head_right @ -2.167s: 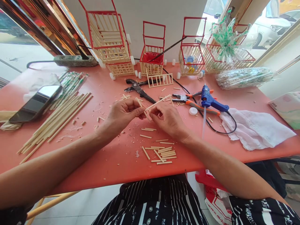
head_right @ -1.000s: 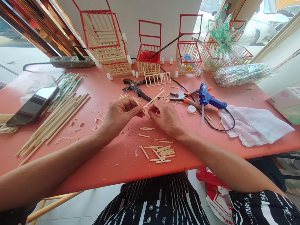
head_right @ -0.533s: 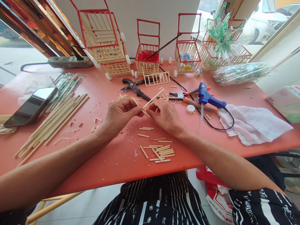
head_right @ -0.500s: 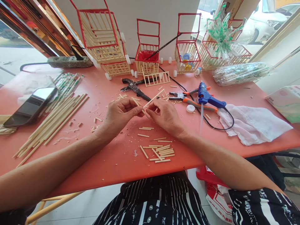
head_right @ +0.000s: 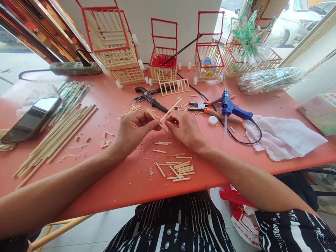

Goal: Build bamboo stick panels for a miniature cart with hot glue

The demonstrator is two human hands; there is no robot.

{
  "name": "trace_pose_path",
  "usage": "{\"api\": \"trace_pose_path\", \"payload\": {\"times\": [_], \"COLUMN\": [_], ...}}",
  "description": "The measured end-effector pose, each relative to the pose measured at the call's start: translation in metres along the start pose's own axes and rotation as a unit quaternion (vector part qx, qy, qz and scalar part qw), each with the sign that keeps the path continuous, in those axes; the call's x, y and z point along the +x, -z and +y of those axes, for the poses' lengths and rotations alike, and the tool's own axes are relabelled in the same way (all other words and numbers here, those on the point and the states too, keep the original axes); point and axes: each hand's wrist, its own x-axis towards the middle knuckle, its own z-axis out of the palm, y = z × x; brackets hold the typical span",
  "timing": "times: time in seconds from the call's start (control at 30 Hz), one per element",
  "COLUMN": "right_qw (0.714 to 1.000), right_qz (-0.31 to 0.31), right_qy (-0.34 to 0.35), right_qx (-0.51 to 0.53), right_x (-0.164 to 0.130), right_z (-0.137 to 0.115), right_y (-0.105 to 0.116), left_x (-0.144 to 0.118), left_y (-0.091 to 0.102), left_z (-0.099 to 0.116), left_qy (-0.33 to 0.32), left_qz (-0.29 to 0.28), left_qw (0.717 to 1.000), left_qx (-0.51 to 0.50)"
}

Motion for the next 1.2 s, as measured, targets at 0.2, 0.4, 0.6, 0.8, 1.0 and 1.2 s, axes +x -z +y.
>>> {"api": "trace_pose_path", "payload": {"times": [0.2, 0.4, 0.6, 0.8, 1.0, 1.2], "right_qw": [1.0, 1.0, 0.999, 0.999, 0.999, 0.999], "right_qz": [-0.01, -0.005, -0.009, -0.007, 0.004, 0.004], "right_qy": [0.007, 0.015, 0.025, 0.034, 0.033, 0.032], "right_qx": [-0.006, -0.009, -0.018, -0.029, -0.031, -0.032], "right_x": [0.001, 0.001, 0.001, 0.0, 0.001, 0.001], "right_z": [0.003, 0.003, 0.002, 0.001, 0.002, 0.002], "right_y": [0.0, -0.001, -0.001, -0.001, -0.002, -0.002], "left_x": [0.0, 0.001, 0.002, 0.003, 0.003, 0.004], "left_y": [0.0, 0.002, 0.001, 0.001, 0.001, 0.002], "left_z": [-0.003, -0.002, 0.001, 0.006, 0.008, 0.007], "left_qy": [-0.02, -0.008, 0.009, -0.003, 0.005, 0.007], "left_qz": [-0.008, -0.015, -0.014, -0.015, -0.011, -0.016], "left_qw": [1.0, 1.0, 0.999, 0.999, 0.999, 0.999], "left_qx": [0.007, 0.011, 0.029, 0.029, 0.042, 0.037]}}
